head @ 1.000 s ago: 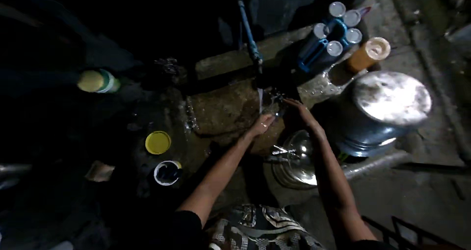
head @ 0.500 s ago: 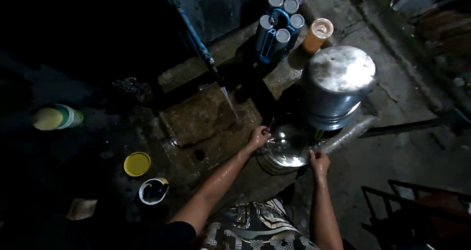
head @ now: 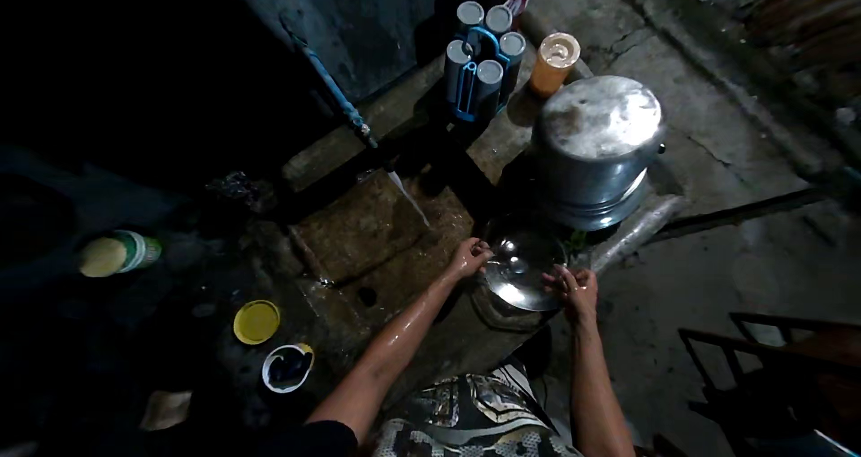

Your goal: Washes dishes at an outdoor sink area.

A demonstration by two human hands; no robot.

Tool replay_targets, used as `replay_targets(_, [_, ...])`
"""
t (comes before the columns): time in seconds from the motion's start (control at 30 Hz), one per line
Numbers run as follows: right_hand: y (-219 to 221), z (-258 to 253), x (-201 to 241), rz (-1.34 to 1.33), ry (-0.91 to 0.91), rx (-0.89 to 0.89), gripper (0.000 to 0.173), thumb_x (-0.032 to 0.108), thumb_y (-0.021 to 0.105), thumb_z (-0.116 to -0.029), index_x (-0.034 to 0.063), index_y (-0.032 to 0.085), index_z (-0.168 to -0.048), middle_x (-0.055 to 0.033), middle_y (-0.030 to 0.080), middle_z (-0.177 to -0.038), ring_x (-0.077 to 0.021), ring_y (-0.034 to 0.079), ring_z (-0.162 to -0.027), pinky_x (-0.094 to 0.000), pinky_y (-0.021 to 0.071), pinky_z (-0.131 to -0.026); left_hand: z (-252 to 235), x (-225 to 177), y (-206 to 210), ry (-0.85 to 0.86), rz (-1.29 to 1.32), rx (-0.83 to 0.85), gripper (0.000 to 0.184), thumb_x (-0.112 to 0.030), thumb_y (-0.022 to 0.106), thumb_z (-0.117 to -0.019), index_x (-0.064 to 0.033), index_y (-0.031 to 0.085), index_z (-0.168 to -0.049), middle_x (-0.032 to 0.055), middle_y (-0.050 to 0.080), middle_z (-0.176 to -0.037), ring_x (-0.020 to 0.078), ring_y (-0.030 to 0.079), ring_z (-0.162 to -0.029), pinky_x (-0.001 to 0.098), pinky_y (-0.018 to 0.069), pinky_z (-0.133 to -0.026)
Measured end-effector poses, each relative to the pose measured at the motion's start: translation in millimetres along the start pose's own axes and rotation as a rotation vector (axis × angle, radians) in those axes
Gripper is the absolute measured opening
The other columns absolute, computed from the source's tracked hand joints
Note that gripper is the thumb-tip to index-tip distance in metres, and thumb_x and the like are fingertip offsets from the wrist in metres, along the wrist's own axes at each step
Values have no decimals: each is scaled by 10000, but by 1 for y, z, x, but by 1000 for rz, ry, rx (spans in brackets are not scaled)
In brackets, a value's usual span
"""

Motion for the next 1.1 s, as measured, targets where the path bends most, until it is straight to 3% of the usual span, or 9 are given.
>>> replay_targets(0.1, [-16, 14, 20, -47, -116, 0, 368, -24, 499, -1017, -9, 306, -1330, -165, 711, -944, -263, 736, -661, -381, 639, -590, 1, -4, 4, 85, -121, 76, 381, -183, 597, -1026, 37, 541, -1332, 192, 651, -1146, 212, 664, -858, 370, 571, -765])
replay_targets(0.2, [-38, 33, 49, 90, -247, -62, 542, -12, 513, -992, -30, 227, -1452, -115, 700, -908, -183, 711, -611, -329, 623, -559, 6, -17, 15, 237, -466, 91, 374, -185, 467, -1078, 38, 585, -1354, 256, 586, -1326, 358, 593, -1211, 479, 454, -1063])
replay_targets(0.33, [-73, 47, 78, 203, -328, -151, 555, 1, 507, -978, -40, 249, -1467, -100, 697, -897, -153, 695, -575, -302, 607, -514, 0, -21, 31, 286, -751, 130, 345, -96, 529, -1035, -5, 606, -1359, 263, 541, -1370, 425, 523, -1272, 513, 427, -1080])
replay_targets(0.43, [-94, 56, 87, 213, -364, -195, 558, -6, 501, -968, -48, 235, -1457, -72, 693, -880, -138, 695, -560, -289, 607, -501, -17, -22, 28, 365, -740, -21, 279, -98, 600, -991, -11, 697, -1238, 254, 584, -1314, 438, 527, -1249, 545, 426, -1065])
replay_targets(0.53, [-107, 64, 89, 224, -349, -253, 564, -11, 492, -975, -47, 221, -1468, -81, 684, -879, -140, 689, -552, -293, 605, -494, -48, -23, 10, 192, -609, -182, 403, -224, 595, -1015, 8, 586, -1345, 264, 533, -1376, 424, 505, -1296, 547, 421, -1086])
replay_targets(0.63, [-112, 69, 87, 264, -347, -309, 582, -9, 505, -968, -62, 224, -1476, -78, 675, -889, -113, 679, -552, -272, 595, -491, -74, -9, 0, -66, -291, -22, 464, -312, 575, -1038, 6, 523, -1371, 243, 619, -1224, 332, 645, -1041, 494, 538, -899])
replay_targets(0.7, [-112, 70, 85, 316, -346, -339, 608, 12, 523, -974, -71, 222, -1495, -107, 665, -917, -109, 673, -567, -275, 590, -499, -78, -6, 3, -155, -169, 70, 388, -299, 537, -1057, -17, 539, -1324, 187, 621, -1104, 243, 620, -832, 408, 543, -729])
replay_targets(0.87, [-97, 71, 85, 480, -339, -361, 531, 36, 522, -997, -48, 335, -1486, -217, 636, -1065, -149, 656, -604, -313, 573, -518, -66, -5, 0, -237, -6, -24, 343, -291, 456, -1089, -57, 509, -1332, 151, 590, -995, 201, 570, -717, 359, 511, -628])
replay_targets(1.1, [-41, 45, 81, 603, -420, -197, 504, 55, 539, -1006, -54, 399, -1478, -302, 611, -1231, -280, 694, -761, -435, 586, -642, -36, -9, -85, -236, 39, -194, 373, -282, 472, -1084, -65, 507, -1385, 201, 593, -1145, 234, 609, -790, 401, 549, -686])
Point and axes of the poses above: each hand's wrist, its own z-axis away from the middle knuckle, its own y-axis out of the palm, x = y × z, the point moved 1 cm from there along -z, towards the middle knuckle
